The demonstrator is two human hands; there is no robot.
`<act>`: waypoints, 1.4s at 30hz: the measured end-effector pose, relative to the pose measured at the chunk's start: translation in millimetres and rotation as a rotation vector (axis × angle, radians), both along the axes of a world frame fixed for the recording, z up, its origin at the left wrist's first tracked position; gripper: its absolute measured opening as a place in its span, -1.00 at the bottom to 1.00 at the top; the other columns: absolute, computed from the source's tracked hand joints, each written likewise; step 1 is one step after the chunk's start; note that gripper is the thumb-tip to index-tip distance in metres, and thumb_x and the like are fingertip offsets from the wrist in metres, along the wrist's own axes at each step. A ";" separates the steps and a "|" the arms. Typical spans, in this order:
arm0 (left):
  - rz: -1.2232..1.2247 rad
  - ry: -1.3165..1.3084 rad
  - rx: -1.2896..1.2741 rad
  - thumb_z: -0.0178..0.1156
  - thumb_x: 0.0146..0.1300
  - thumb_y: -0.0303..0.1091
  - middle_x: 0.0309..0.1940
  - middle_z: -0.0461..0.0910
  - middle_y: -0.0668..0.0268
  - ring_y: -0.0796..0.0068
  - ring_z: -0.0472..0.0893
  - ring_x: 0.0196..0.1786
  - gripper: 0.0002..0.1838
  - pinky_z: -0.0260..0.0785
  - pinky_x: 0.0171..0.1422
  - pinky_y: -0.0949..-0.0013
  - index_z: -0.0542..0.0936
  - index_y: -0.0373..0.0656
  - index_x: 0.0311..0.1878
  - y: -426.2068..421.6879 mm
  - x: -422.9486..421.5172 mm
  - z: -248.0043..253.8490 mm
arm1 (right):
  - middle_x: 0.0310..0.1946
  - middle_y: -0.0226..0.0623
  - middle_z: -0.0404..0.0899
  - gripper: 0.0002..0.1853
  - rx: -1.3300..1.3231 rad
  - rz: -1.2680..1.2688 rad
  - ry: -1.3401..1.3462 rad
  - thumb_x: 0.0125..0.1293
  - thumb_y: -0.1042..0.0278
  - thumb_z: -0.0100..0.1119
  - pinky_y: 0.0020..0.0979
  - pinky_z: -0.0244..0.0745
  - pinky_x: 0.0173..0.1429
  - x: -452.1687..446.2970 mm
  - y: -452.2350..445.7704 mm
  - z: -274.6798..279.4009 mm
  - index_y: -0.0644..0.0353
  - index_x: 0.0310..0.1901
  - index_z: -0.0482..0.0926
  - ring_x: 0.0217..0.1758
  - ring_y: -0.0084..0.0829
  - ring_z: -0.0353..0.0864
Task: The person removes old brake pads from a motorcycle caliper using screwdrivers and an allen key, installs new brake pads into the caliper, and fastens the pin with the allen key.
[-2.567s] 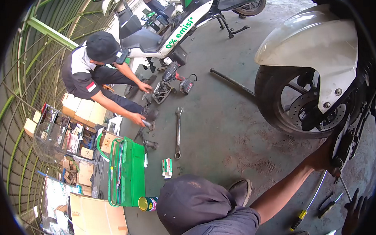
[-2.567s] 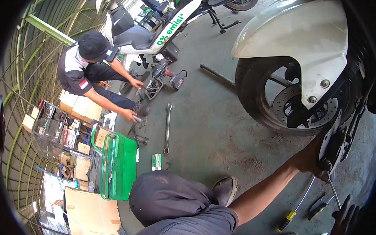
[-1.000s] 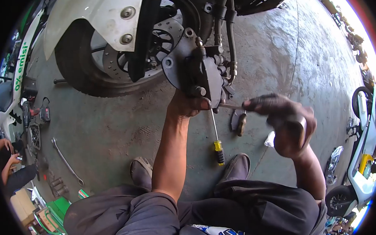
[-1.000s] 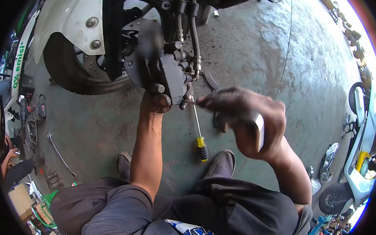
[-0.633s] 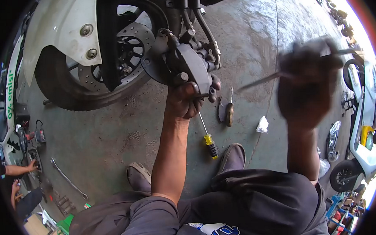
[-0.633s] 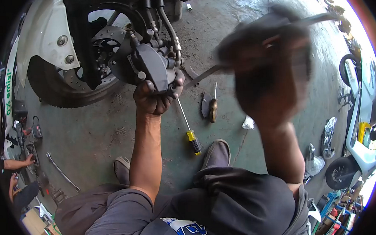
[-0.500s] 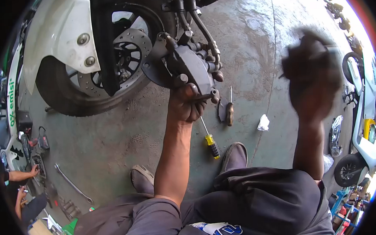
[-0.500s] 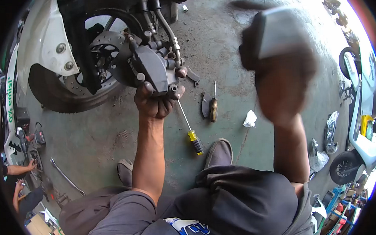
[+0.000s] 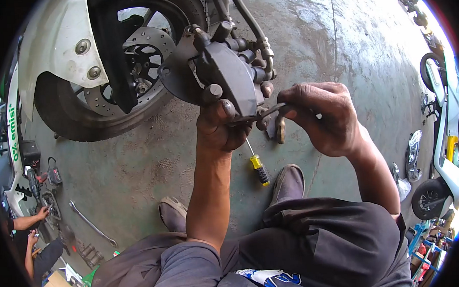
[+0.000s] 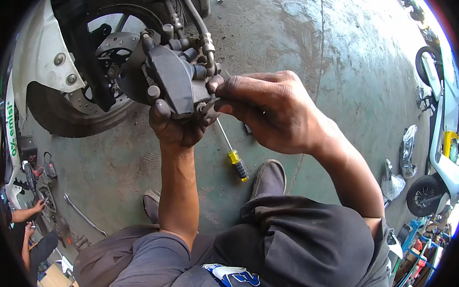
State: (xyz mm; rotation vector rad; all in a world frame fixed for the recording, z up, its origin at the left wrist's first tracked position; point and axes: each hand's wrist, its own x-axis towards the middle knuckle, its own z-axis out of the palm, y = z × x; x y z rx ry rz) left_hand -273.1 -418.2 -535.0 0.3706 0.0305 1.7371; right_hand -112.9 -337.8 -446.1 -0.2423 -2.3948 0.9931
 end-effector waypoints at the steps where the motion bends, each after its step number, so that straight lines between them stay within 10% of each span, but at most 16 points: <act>1: 0.034 0.011 -0.035 0.48 -0.14 -0.32 0.21 0.30 0.17 0.05 0.44 0.15 0.09 0.68 -0.19 0.24 0.03 -0.07 0.46 -1.6 0.6 2.7 | -0.52 -0.14 0.54 -0.83 -0.004 0.000 0.000 0.21 0.57 0.22 -0.35 0.44 -0.46 0.1 2.2 0.2 0.34 -0.15 0.58 -0.58 -0.20 0.56; 8: -0.102 0.010 -0.051 0.45 -0.20 -0.39 0.13 0.37 0.16 0.08 0.52 0.11 0.05 0.64 -0.03 0.20 0.09 -0.11 0.41 -7.4 -5.1 6.5 | -0.58 -0.25 0.38 -0.73 0.541 0.347 0.026 0.03 0.47 0.30 -0.27 0.25 -0.56 -8.0 30.4 17.4 0.35 -0.20 0.57 -0.61 -0.30 0.40; 10: -0.095 -0.014 -0.065 0.45 -0.20 -0.44 0.10 0.41 0.14 0.12 0.58 0.04 0.04 0.64 -0.01 0.22 0.10 -0.13 0.40 -5.6 -2.5 10.9 | -0.48 -0.20 0.53 -0.59 0.427 0.259 -0.063 -0.03 0.58 0.28 -0.21 0.46 -0.44 -5.0 23.8 17.3 0.26 -0.06 0.54 -0.52 -0.13 0.52; 12: 0.245 0.347 -0.137 0.53 -0.22 -0.45 0.13 0.42 0.15 0.22 0.55 0.09 0.03 0.53 0.10 0.27 0.13 -0.19 0.36 2.8 -2.5 -3.0 | -0.61 -0.35 0.42 -0.85 -0.351 -0.193 -0.334 0.39 0.33 0.12 -0.40 0.27 -0.58 -1.0 -10.7 13.5 0.26 -0.21 0.52 -0.65 -0.48 0.36; 15: 0.789 0.992 -0.077 0.61 -0.18 -0.37 0.14 0.43 0.18 0.29 0.46 0.21 -0.02 0.32 0.32 0.27 0.22 -0.28 0.30 13.4 1.1 -17.2 | -0.67 -0.55 0.16 -0.73 -1.631 -0.553 -0.175 0.50 0.16 -0.05 -0.55 -0.09 -0.62 -11.2 -26.0 -6.0 0.13 -0.33 0.42 -0.70 -0.67 0.02; 19: 0.658 1.489 0.082 0.60 -0.15 -0.27 0.20 0.35 0.18 0.31 0.41 0.26 0.13 0.22 0.38 0.25 -0.05 -0.26 0.33 14.3 -10.5 -19.6 | -0.63 -0.48 0.26 -0.85 -1.796 -0.540 -0.045 0.49 0.26 -0.06 -0.52 -0.01 -0.64 -2.5 -21.9 -14.2 0.15 -0.16 0.38 -0.69 -0.63 0.12; 21: 0.648 1.326 -0.007 0.60 -0.14 -0.32 0.19 0.36 0.20 0.33 0.41 0.26 0.13 0.24 0.38 0.25 -0.01 -0.24 0.38 18.0 -4.4 -37.6 | -0.54 -0.35 0.43 -0.86 -1.471 -0.798 -0.133 0.43 0.40 -0.05 -0.48 0.17 -0.61 -13.7 -35.0 12.5 0.19 -0.05 0.34 -0.65 -0.53 0.34; 27: 0.629 0.810 -0.098 0.58 -0.12 -0.32 0.23 0.37 0.23 0.29 0.41 0.28 0.04 0.28 0.40 0.17 0.15 -0.19 0.40 22.0 -7.7 -24.8 | -0.21 0.00 0.59 -0.52 -0.093 0.066 -0.429 0.04 0.63 0.06 -0.16 0.57 -0.05 17.9 -32.5 27.7 0.31 0.09 0.42 -0.05 -0.03 0.62; 29: 0.621 0.689 -0.042 0.58 -0.13 -0.44 0.21 0.39 0.26 0.36 0.44 0.24 0.05 0.34 0.35 0.25 0.14 -0.19 0.41 24.7 -11.1 -24.5 | -0.26 -0.09 0.62 -0.61 0.326 0.129 -0.376 0.09 0.52 0.15 -0.23 0.61 -0.22 12.4 -29.2 20.9 0.25 0.01 0.48 -0.20 -0.07 0.65; 34: 0.265 0.878 -0.063 0.59 -0.21 -0.48 0.21 0.37 0.30 0.44 0.43 0.22 0.09 0.37 0.31 0.31 0.14 -0.14 0.41 9.2 -6.8 -30.0 | -0.60 -0.24 0.54 -0.71 0.302 -0.136 -0.066 0.13 0.41 0.26 -0.27 0.48 -0.41 -40.6 16.3 23.5 0.21 -0.11 0.48 -0.60 -0.20 0.51; 40: 0.145 0.727 -0.212 0.60 -0.23 -0.46 0.19 0.37 0.34 0.41 0.42 0.23 0.12 0.32 0.35 0.27 0.12 -0.12 0.42 -2.2 2.8 -29.7 | -0.65 -0.10 0.47 -0.52 -0.099 -0.436 -0.095 0.21 0.29 0.33 -0.25 0.30 -0.46 -50.7 11.3 24.1 0.24 0.06 0.33 -0.61 -0.19 0.49; 42: 0.266 0.722 -0.197 0.61 -0.25 -0.46 0.18 0.39 0.34 0.42 0.42 0.23 0.12 0.29 0.37 0.28 0.14 -0.13 0.41 -3.7 2.2 -33.8 | -0.63 -0.25 0.46 -0.59 -0.095 -0.380 -0.114 0.28 0.38 0.24 -0.40 0.24 -0.44 -31.9 4.5 19.5 0.21 0.09 0.32 -0.59 -0.50 0.36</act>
